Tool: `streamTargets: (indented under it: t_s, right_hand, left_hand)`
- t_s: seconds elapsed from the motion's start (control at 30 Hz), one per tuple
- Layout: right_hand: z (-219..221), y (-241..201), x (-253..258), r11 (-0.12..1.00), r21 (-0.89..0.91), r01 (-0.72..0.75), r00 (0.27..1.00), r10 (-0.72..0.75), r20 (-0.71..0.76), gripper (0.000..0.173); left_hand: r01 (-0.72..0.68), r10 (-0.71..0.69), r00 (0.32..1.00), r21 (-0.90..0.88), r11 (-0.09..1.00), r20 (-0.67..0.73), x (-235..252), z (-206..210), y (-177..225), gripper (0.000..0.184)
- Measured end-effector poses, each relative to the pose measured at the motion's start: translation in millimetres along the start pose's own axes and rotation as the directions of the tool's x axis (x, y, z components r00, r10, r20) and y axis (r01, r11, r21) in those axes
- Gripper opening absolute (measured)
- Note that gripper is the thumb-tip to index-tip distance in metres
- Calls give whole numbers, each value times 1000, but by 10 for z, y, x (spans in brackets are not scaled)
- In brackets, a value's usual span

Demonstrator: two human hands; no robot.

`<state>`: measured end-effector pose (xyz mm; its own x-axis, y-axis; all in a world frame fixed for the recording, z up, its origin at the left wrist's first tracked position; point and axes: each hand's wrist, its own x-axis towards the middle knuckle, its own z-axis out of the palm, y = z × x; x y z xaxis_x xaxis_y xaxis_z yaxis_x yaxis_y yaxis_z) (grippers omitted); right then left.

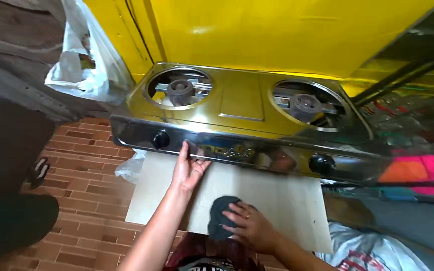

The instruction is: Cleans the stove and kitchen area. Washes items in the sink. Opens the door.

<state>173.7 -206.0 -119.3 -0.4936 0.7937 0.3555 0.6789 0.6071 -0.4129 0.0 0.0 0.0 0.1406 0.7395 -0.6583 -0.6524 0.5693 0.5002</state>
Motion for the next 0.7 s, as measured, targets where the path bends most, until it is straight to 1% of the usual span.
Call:
streamTargets:
  t_s: [0.1, 0.17, 0.23, 0.33, 0.4, 0.47, 0.53, 0.6, 0.67, 0.7]
  right_hand:
    - [-334, 399, -650, 964, -163, -208, 974, 189, -127, 34]
    - [-587, 666, -930, 894, -244, -376, 924, 342, -171, 37]
    - [-821, 877, -999, 801, -265, -537, 843, 499, -202, 40]
    - [-944, 1065, -903, 638, -266, -723, 691, 653, -311, 40]
    - [-928, 1034, -853, 528, -234, -816, 577, 730, -366, 35]
    - [-852, 864, -888, 449, -232, -863, 505, 759, -411, 38]
    - [-745, 610, -978, 406, -241, -882, 472, 767, -434, 39]
    - [-620, 339, -1060, 388, -270, -881, 471, 762, -444, 41]
    - [-497, 119, -1070, 410, -293, -864, 503, 745, -439, 44]
    - [-423, 35, -1039, 447, -305, -841, 540, 723, -430, 45]
  left_hand:
    - [-17, 17, 1000, 4, 1000, 14, 39, -59, -64, 45]
    - [-28, 28, 1000, 17, 999, 8, 63, -82, -106, 48]
    - [-32, 32, 999, 32, 999, 12, 78, -104, -154, 50]
    - [-19, 19, 1000, 40, 999, 6, 102, -158, -257, 51]
    - [-6, 6, 1000, 27, 1000, 5, 104, -174, -331, 52]
    - [5, -5, 1000, 12, 1000, 20, 105, -188, -395, 52]
    - [11, -11, 999, 13, 1000, 30, 125, -231, -437, 54]
    - [26, -27, 999, 37, 999, 19, 148, -290, -457, 54]
    - [51, -53, 998, 66, 996, 18, 157, -334, -455, 54]
    - [66, -69, 997, 80, 995, 25, 156, -348, -439, 55]
